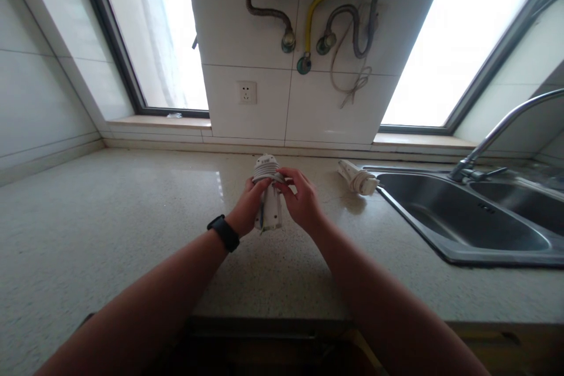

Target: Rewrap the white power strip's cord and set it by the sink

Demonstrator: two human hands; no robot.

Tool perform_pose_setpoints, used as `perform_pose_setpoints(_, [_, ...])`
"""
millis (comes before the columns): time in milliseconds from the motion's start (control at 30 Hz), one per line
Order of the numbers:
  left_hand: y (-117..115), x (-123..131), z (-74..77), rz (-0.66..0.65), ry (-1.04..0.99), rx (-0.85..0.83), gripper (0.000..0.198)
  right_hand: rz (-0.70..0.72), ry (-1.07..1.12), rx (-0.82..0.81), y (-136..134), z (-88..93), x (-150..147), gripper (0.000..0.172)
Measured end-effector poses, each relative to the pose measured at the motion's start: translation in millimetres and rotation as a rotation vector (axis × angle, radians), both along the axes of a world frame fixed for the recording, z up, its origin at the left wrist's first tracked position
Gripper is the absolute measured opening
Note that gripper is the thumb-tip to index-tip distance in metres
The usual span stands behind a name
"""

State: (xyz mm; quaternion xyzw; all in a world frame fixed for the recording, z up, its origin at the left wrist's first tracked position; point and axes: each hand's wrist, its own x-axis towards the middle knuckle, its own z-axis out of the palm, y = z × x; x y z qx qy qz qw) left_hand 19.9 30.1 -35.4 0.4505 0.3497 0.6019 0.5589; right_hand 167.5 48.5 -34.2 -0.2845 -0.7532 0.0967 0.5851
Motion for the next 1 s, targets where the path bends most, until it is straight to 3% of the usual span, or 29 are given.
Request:
perform_pose_setpoints(167, [-1.4, 1.7, 5.6, -0.018, -0.032, 0.002, 0.055, 0.006, 0.053, 0.002, 2.1, -1.4, 2.5, 0.021])
perform_pose_setpoints(467, [3.1, -3.0, 4.1, 0.113, 0.004, -0.01, 0.064, -0.028, -0.057, 0.07, 5.0, -2.5, 10.0, 0.022])
perform_pose_setpoints(633, [-2.8, -1.9, 9.3, 0.099, -0.006, 0.02, 0.063, -0.144, -0.103, 0.121, 5.6, -3.7, 10.1, 0.021])
perform_pose_setpoints(767, [-6.8, -2.0, 13.3, 0.049, -0.004, -0.027, 0.058, -0.223, -0.049, 0.073, 5.0, -4.2, 10.3, 0.025])
perform_pose_setpoints(867, [-5.0, -2.4, 12.1, 0.031, -0.013, -0.061, 0.053, -0.152, 0.04, -0.013, 5.2, -5.7, 7.4, 0.026])
perform_pose_setpoints(1000, [-0.8, -2.9, 8.7, 0.064, -0.025, -0.075, 0.053, 0.062, 0.227, -0.201, 10.0, -8.6, 1.9, 0.022])
